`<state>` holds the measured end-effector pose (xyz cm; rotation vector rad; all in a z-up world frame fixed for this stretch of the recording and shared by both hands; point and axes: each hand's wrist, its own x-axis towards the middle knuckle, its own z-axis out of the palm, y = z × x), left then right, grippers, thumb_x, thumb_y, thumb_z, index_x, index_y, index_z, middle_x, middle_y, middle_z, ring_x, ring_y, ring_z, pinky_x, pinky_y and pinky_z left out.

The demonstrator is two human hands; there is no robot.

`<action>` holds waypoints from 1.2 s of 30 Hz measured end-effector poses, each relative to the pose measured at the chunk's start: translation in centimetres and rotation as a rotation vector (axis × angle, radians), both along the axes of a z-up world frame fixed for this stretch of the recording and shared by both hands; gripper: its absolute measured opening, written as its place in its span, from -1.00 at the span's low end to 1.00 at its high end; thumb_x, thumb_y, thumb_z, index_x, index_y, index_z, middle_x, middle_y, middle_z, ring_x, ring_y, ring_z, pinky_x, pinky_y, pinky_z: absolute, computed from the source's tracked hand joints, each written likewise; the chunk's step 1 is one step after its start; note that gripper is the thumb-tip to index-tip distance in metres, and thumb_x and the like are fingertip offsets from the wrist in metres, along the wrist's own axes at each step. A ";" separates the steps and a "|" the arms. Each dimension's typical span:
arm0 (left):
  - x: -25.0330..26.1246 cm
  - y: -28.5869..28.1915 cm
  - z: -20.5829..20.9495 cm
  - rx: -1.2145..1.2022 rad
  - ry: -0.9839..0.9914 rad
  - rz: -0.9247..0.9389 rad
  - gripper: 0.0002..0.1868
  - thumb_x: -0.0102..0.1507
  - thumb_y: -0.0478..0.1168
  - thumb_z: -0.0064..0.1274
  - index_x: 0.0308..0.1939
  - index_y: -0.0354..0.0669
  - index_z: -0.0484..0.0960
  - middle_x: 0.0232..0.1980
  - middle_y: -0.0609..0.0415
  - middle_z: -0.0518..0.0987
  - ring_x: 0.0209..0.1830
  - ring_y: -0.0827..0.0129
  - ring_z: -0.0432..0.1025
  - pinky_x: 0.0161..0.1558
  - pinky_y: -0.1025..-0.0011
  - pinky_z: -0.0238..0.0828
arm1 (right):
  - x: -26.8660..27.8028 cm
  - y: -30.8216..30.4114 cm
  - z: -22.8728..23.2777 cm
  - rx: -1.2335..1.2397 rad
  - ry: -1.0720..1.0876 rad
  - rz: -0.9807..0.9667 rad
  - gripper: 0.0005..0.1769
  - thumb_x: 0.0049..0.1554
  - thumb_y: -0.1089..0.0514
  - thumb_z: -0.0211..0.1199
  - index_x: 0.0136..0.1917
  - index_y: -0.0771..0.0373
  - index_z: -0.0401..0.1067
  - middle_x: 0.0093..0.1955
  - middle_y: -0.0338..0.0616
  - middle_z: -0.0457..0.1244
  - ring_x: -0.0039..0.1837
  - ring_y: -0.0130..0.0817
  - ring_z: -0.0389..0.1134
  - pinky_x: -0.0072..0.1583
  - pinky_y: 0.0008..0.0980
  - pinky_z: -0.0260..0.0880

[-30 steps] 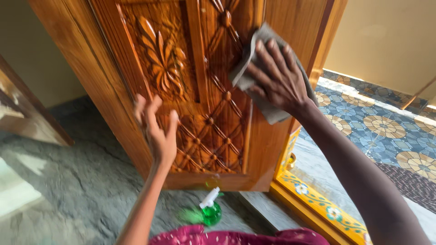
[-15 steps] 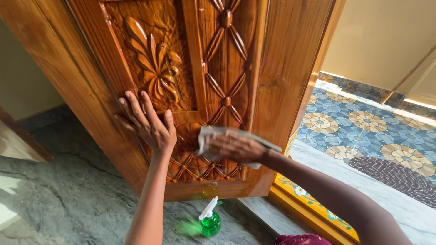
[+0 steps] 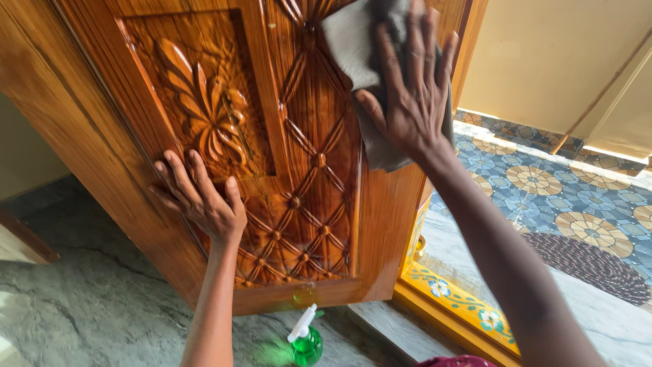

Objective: The person is cleaning a wooden door with intricate carvings using a cloth and a spray bottle. They wipe the door surface thoroughly, focusing on the carved details.

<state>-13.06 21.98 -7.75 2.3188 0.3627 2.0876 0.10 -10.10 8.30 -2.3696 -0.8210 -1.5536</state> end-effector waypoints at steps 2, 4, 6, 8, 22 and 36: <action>0.0 0.0 0.0 -0.010 0.001 0.000 -0.27 0.53 0.20 -0.43 0.58 -0.28 0.28 0.67 -0.21 0.02 0.72 -0.07 -0.19 0.60 -0.30 -0.47 | -0.1 1.2 0.1 0.064 0.071 -0.188 0.08 0.22 -0.56 -0.18 0.75 0.11 -0.17 0.74 0.19 -0.35 0.74 0.11 -0.41 0.62 0.20 -0.61; 0.2 0.0 0.1 -0.012 -0.002 0.004 -0.27 0.53 0.19 -0.42 0.58 -0.27 0.29 0.67 -0.21 0.03 0.71 -0.07 -0.18 0.59 -0.31 -0.46 | -0.6 2.5 0.2 0.065 0.098 -0.187 0.08 0.26 -0.53 -0.16 0.74 0.22 -0.16 0.73 0.21 -0.35 0.74 0.10 -0.40 0.62 0.19 -0.60; 0.3 0.1 0.0 -0.004 -0.011 0.013 -0.27 0.52 0.19 -0.42 0.58 -0.27 0.29 0.67 -0.20 0.04 0.71 -0.08 -0.18 0.59 -0.32 -0.45 | -1.3 3.7 0.3 0.007 0.080 0.000 0.01 0.36 -0.51 -0.14 0.72 0.25 -0.14 0.74 0.16 -0.36 0.75 0.05 -0.40 0.62 0.21 -0.58; 0.2 0.1 -0.1 -0.014 0.002 0.006 -0.27 0.53 0.20 -0.42 0.58 -0.26 0.29 0.67 -0.21 0.04 0.71 -0.09 -0.18 0.59 -0.33 -0.44 | -2.0 5.5 0.8 -0.087 0.054 0.109 -0.03 0.39 -0.48 -0.08 0.74 0.19 -0.16 0.77 0.07 -0.35 0.78 0.03 -0.38 0.69 0.12 -0.51; -0.4 -0.1 0.2 0.007 0.012 -0.015 -0.28 0.55 0.17 -0.49 0.59 -0.26 0.28 0.66 -0.26 0.05 0.70 -0.16 -0.16 0.58 -0.35 -0.43 | -2.0 1.6 3.7 -0.157 -0.018 0.151 -0.07 0.32 -0.56 -0.20 0.70 0.04 0.01 0.73 0.00 -0.20 0.74 0.05 -0.21 0.67 0.17 -0.39; -0.4 -0.5 0.3 -0.001 0.024 0.024 -0.29 0.55 0.17 -0.48 0.57 -0.28 0.29 0.66 -0.27 0.05 0.70 -0.18 -0.15 0.60 -0.32 -0.40 | 2.9 -2.4 -15.8 -0.184 -0.078 0.155 -0.16 0.30 -0.52 -0.13 0.66 -0.08 0.12 0.71 0.18 -0.20 0.71 0.19 -0.21 0.62 0.23 -0.39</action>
